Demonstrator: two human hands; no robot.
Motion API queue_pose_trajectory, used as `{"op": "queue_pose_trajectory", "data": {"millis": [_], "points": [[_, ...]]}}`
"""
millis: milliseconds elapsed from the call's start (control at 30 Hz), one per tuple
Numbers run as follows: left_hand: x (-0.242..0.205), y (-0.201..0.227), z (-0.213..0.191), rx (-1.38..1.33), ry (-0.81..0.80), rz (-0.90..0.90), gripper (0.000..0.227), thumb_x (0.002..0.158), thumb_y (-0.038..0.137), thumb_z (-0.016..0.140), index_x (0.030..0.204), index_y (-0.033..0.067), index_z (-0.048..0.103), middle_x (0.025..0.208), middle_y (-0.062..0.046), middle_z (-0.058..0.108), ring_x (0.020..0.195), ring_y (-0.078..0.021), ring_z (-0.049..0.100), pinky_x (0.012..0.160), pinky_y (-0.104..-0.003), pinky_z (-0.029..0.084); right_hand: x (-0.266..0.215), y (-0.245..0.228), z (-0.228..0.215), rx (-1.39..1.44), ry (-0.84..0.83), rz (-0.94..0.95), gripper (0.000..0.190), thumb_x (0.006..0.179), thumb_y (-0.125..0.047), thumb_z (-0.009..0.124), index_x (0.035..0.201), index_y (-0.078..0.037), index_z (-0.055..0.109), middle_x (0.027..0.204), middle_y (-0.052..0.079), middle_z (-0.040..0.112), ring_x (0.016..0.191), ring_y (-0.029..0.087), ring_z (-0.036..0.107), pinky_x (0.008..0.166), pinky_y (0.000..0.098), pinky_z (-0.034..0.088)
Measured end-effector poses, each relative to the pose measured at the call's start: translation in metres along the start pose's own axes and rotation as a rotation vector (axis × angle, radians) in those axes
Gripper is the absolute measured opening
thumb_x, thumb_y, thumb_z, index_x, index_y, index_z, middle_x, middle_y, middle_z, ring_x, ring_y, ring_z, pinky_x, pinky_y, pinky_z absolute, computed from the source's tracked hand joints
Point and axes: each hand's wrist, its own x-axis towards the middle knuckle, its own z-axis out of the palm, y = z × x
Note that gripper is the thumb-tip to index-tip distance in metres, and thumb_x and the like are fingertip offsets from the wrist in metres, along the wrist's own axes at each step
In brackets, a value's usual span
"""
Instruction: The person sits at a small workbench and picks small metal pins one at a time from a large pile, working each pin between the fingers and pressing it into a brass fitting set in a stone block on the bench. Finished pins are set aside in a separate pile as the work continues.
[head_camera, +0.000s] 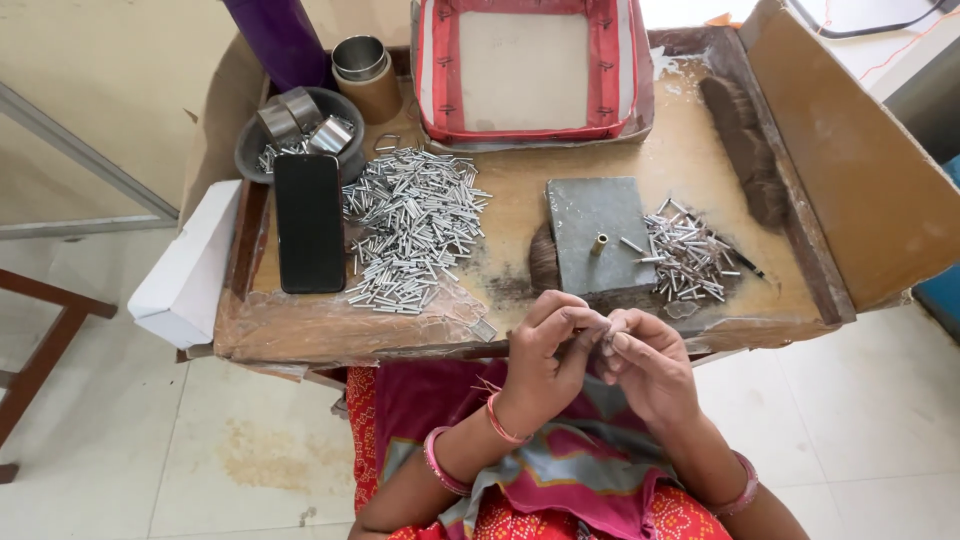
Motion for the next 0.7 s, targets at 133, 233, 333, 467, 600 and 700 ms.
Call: {"op": "queue_pose_trajectory", "data": {"millis": [133, 233, 333, 467, 600, 700], "points": [[-0.002, -0.005, -0.001, -0.005, -0.001, 0.053, 0.014, 0.095, -0.007, 0.069, 0.105, 0.0031, 0.067, 0.104, -0.008, 0.065, 0.085, -0.0167, 0.072, 0.074, -0.026, 0.058, 0.0, 0.013, -0.014, 0.148, -0.057, 0.095, 0.01, 0.104, -0.005, 0.06, 0.108, 0.003, 0.064, 0.089, 0.006, 0.06, 0.074, 0.012, 0.057, 0.063, 0.0263, 0.049], [-0.003, -0.003, -0.002, -0.044, -0.049, 0.058, 0.016, 0.095, -0.008, 0.067, 0.107, 0.0027, 0.068, 0.105, -0.009, 0.063, 0.086, -0.0195, 0.072, 0.076, -0.029, 0.059, -0.001, 0.015, -0.018, 0.215, 0.005, 0.147, 0.011, 0.104, -0.008, 0.059, 0.107, 0.002, 0.063, 0.087, 0.005, 0.06, 0.072, 0.009, 0.054, 0.06, 0.0249, 0.046], [-0.002, 0.002, -0.003, 0.063, -0.082, 0.151, 0.019, 0.093, -0.006, 0.069, 0.11, 0.0035, 0.068, 0.103, -0.01, 0.065, 0.09, -0.0248, 0.07, 0.078, -0.033, 0.058, -0.003, 0.014, -0.014, 0.196, 0.076, 0.143, 0.01, 0.101, -0.009, 0.059, 0.106, -0.001, 0.063, 0.088, 0.004, 0.06, 0.071, 0.009, 0.053, 0.059, 0.0247, 0.045], [-0.003, -0.002, -0.004, 0.356, -0.087, 0.378, 0.027, 0.088, -0.005, 0.066, 0.114, 0.0029, 0.064, 0.107, -0.013, 0.06, 0.098, -0.0331, 0.063, 0.088, -0.042, 0.054, -0.006, 0.012, -0.007, 0.129, 0.047, 0.113, 0.011, 0.103, -0.009, 0.06, 0.106, 0.001, 0.064, 0.082, 0.003, 0.058, 0.072, 0.01, 0.054, 0.061, 0.0247, 0.046], [0.0, 0.0, -0.001, 0.495, -0.094, 0.492, 0.033, 0.084, -0.002, 0.066, 0.117, -0.0005, 0.062, 0.111, -0.015, 0.057, 0.103, -0.0349, 0.059, 0.093, -0.044, 0.053, -0.011, 0.011, -0.006, 0.002, 0.084, 0.015, 0.01, 0.104, -0.006, 0.062, 0.105, 0.003, 0.064, 0.089, 0.005, 0.062, 0.076, 0.01, 0.057, 0.063, 0.0261, 0.049], [-0.001, 0.002, -0.003, 0.519, -0.129, 0.498, 0.036, 0.085, 0.0, 0.063, 0.122, -0.0019, 0.064, 0.11, -0.014, 0.057, 0.103, -0.0335, 0.059, 0.094, -0.043, 0.053, -0.012, -0.003, -0.012, -0.057, 0.067, 0.11, 0.014, 0.102, -0.004, 0.063, 0.111, 0.007, 0.066, 0.097, 0.011, 0.068, 0.08, 0.013, 0.062, 0.071, 0.0291, 0.054]]}}
